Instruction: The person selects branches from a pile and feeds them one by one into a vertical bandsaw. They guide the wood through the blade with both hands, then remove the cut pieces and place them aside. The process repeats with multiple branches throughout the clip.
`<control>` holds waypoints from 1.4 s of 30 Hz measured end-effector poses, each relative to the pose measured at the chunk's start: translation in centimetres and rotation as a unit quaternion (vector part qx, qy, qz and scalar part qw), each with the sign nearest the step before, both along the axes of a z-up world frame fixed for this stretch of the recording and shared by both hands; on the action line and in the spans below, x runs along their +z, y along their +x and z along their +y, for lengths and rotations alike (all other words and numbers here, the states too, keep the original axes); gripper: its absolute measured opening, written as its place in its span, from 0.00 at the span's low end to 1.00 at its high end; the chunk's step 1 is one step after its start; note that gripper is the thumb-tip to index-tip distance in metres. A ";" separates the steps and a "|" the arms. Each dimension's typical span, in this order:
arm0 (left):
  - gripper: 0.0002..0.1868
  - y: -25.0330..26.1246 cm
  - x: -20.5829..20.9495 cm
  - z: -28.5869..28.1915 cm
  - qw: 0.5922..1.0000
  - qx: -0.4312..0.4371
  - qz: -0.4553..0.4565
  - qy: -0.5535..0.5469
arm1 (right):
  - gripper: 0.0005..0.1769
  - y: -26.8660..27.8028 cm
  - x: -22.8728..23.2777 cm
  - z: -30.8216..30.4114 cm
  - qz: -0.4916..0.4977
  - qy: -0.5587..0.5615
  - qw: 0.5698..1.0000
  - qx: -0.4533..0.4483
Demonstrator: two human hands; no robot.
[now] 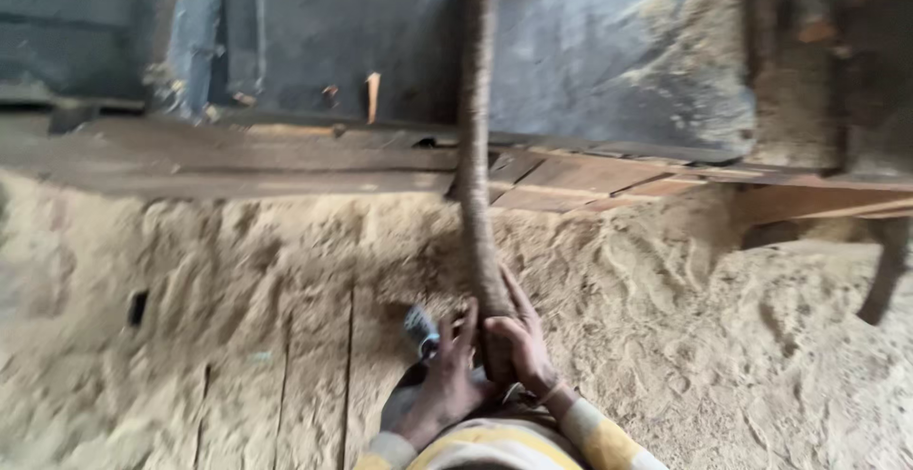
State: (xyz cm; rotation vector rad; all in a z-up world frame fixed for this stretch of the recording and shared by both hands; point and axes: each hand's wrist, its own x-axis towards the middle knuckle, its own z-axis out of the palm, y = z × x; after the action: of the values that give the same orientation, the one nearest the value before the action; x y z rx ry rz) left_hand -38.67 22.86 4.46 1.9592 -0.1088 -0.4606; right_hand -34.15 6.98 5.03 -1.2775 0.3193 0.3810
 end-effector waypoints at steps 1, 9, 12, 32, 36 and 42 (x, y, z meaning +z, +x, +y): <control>0.71 -0.1 0.0 -0.1 0.999 -0.010 -0.019 -0.031 | 0.54 -0.3 0.1 -0.3 -0.074 -0.038 0.996 0.006; 0.72 2.6 1.8 -1.1 0.994 -0.034 -0.095 -0.051 | 0.49 2.2 2.4 -0.9 -0.042 -0.133 0.990 0.013; 0.73 3.5 2.1 -1.5 0.996 -0.043 -0.065 -0.034 | 0.46 3.4 2.4 -1.0 -0.041 -0.110 0.993 -0.015; 0.71 8.9 -1.1 -1.3 0.993 -0.084 -0.082 -0.009 | 0.44 8.4 0.3 -1.3 -0.098 -0.110 0.989 -0.001; 0.72 10.1 -1.3 -1.3 0.982 -0.084 -0.168 -0.028 | 0.43 9.6 0.0 -1.7 -0.123 -0.191 0.974 -0.005; 0.67 11.5 -0.6 -1.0 0.994 -0.087 -0.060 0.013 | 0.44 11.0 0.2 -1.6 -0.131 -0.206 0.970 0.001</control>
State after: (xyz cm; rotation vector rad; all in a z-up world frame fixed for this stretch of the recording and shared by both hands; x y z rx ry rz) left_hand -27.16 21.84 3.84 2.0122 -0.3532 -0.4581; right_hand -23.17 5.43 5.26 -1.7169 0.1753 0.1456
